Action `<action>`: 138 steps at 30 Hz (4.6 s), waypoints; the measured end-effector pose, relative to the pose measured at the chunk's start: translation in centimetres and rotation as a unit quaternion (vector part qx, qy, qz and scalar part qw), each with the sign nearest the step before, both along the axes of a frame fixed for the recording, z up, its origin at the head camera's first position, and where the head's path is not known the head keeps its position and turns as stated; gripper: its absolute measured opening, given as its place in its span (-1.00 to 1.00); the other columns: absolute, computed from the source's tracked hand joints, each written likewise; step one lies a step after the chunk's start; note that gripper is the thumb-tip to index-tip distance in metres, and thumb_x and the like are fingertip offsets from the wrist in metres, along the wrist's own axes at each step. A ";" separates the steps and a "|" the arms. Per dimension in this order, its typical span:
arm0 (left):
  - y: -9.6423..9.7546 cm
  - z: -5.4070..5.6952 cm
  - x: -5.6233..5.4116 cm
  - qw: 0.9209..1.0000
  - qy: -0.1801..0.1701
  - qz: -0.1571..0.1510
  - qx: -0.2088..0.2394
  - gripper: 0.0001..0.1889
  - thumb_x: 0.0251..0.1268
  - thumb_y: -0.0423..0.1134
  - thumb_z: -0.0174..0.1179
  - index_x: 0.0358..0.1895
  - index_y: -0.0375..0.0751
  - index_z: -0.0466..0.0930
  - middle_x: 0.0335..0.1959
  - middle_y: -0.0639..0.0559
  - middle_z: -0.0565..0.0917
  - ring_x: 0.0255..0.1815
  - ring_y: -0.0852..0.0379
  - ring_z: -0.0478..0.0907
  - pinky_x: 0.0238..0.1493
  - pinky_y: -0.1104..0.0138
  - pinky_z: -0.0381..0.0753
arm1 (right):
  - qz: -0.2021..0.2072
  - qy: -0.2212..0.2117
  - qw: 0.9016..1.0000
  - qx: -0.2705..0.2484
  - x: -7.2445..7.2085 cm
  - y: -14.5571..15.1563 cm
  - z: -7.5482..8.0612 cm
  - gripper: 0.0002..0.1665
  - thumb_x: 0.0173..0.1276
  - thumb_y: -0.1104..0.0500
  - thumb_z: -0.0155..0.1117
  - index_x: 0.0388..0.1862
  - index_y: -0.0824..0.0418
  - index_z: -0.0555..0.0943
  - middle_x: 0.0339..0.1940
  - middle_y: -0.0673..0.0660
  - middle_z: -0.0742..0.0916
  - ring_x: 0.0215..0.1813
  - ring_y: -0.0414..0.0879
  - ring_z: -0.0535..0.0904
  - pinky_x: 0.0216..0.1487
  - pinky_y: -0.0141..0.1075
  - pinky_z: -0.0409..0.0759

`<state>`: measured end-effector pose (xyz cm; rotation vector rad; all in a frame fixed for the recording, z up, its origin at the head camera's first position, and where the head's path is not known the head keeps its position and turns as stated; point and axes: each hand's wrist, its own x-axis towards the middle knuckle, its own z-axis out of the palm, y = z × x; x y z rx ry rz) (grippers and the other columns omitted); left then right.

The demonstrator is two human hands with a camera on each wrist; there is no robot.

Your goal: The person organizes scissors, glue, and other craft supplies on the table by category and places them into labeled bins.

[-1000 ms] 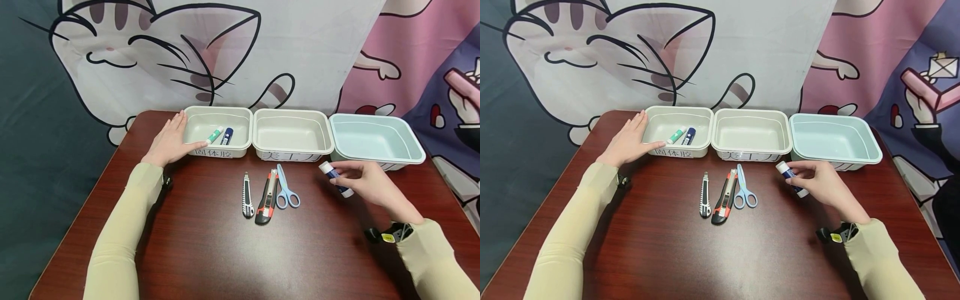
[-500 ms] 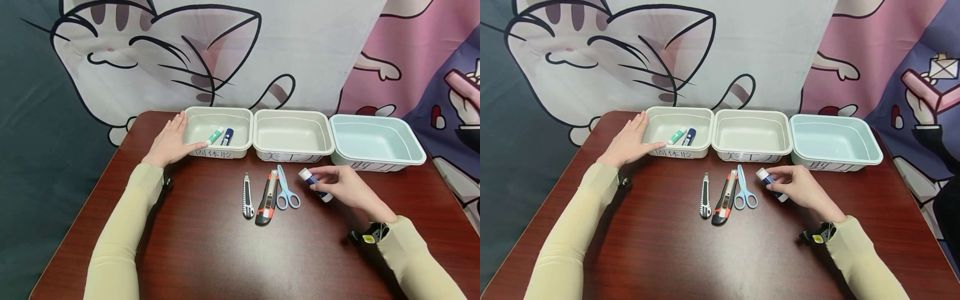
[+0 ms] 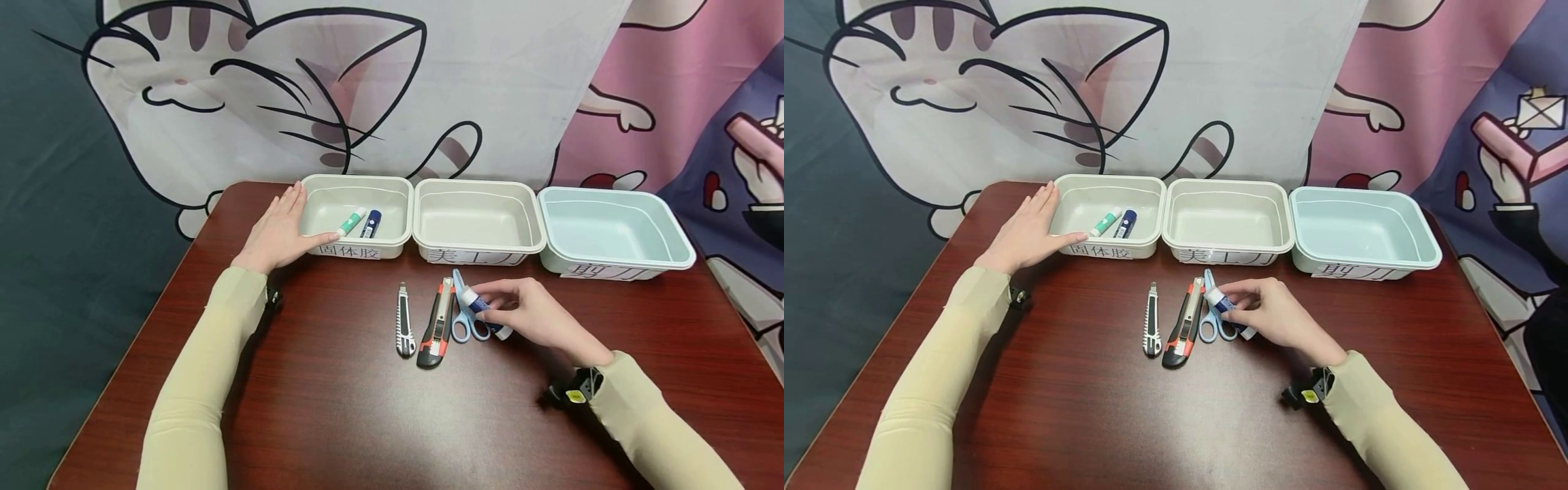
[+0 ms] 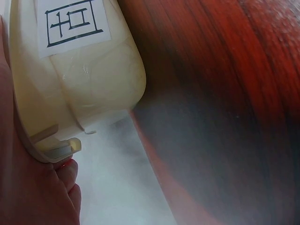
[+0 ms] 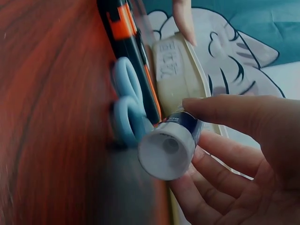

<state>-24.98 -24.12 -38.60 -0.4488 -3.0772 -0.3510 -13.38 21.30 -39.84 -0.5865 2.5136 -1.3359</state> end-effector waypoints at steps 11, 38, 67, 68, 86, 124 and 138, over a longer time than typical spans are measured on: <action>0.0 -0.1 0.0 1.000 0.004 -0.002 0.001 0.29 0.19 0.63 -0.03 0.62 -0.41 -0.20 0.66 -0.23 -0.17 0.65 -0.11 -0.23 0.59 0.17 -0.36 | 0.023 -0.009 1.000 -0.019 0.2 -2.9 -0.1 -0.49 0.23 0.32 0.53 0.19 0.21 0.71 -0.34 -0.01 0.79 -0.25 -0.10 0.72 -0.28 -0.29 0.68; 0.1 0.2 0.2 1.000 0.000 -0.002 0.002 0.29 0.21 0.61 -0.03 0.62 -0.41 -0.22 0.66 -0.24 -0.18 0.65 -0.11 -0.25 0.59 0.16 -0.36 | 0.007 0.018 0.995 -0.100 -2.4 -7.3 4.2 -0.43 0.28 0.22 0.51 0.28 0.20 0.65 -0.09 0.09 0.77 -0.10 -0.06 0.70 -0.09 -0.29 0.67; 0.0 0.2 0.1 1.000 -0.001 -0.001 0.008 0.30 0.19 0.63 -0.03 0.63 -0.39 -0.23 0.66 -0.21 -0.19 0.66 -0.01 -0.32 0.59 0.17 -0.38 | -0.120 -0.068 0.955 -0.263 -11.6 -11.4 10.9 -0.42 0.32 0.21 0.49 0.33 0.18 0.62 -0.03 0.20 0.70 -0.08 0.00 0.71 -0.10 -0.23 0.75; 0.0 0.2 0.1 1.000 -0.001 -0.001 0.007 0.30 0.19 0.63 -0.03 0.63 -0.40 -0.23 0.66 -0.22 -0.18 0.66 -0.02 -0.31 0.59 0.17 -0.38 | -0.123 -0.074 0.953 -0.266 -11.9 -11.6 10.9 -0.41 0.33 0.22 0.48 0.34 0.18 0.61 -0.03 0.20 0.70 -0.08 0.02 0.71 -0.11 -0.23 0.75; -0.1 0.0 0.0 1.000 0.004 -0.004 0.007 0.30 0.19 0.63 -0.02 0.62 -0.40 -0.21 0.66 -0.23 -0.17 0.66 -0.03 -0.31 0.59 0.15 -0.37 | -0.162 -0.158 0.939 -0.259 -13.8 -13.9 5.3 -0.22 0.40 0.14 0.43 0.51 0.30 0.38 0.13 0.24 0.65 0.07 0.15 0.70 -0.04 -0.21 0.73; 0.0 0.3 0.3 1.000 0.006 -0.003 0.017 0.29 0.20 0.59 0.02 0.62 -0.42 -0.19 0.66 -0.24 -0.16 0.66 -0.07 -0.27 0.59 0.16 -0.36 | -0.083 -0.058 0.967 -0.234 -9.4 -10.3 8.7 -0.40 0.41 -0.01 0.42 0.34 0.22 0.60 0.26 0.11 0.66 0.13 0.01 0.69 0.14 -0.26 0.64; 0.0 0.2 0.2 1.000 0.004 -0.004 0.014 0.28 0.21 0.59 0.01 0.62 -0.41 -0.21 0.65 -0.25 -0.16 0.66 -0.08 -0.28 0.60 0.09 -0.29 | -0.064 -0.050 0.969 -0.234 -7.4 -8.4 9.2 -0.44 0.47 0.11 0.35 0.37 0.31 0.56 0.27 0.26 0.65 0.18 0.05 0.65 0.17 -0.22 0.63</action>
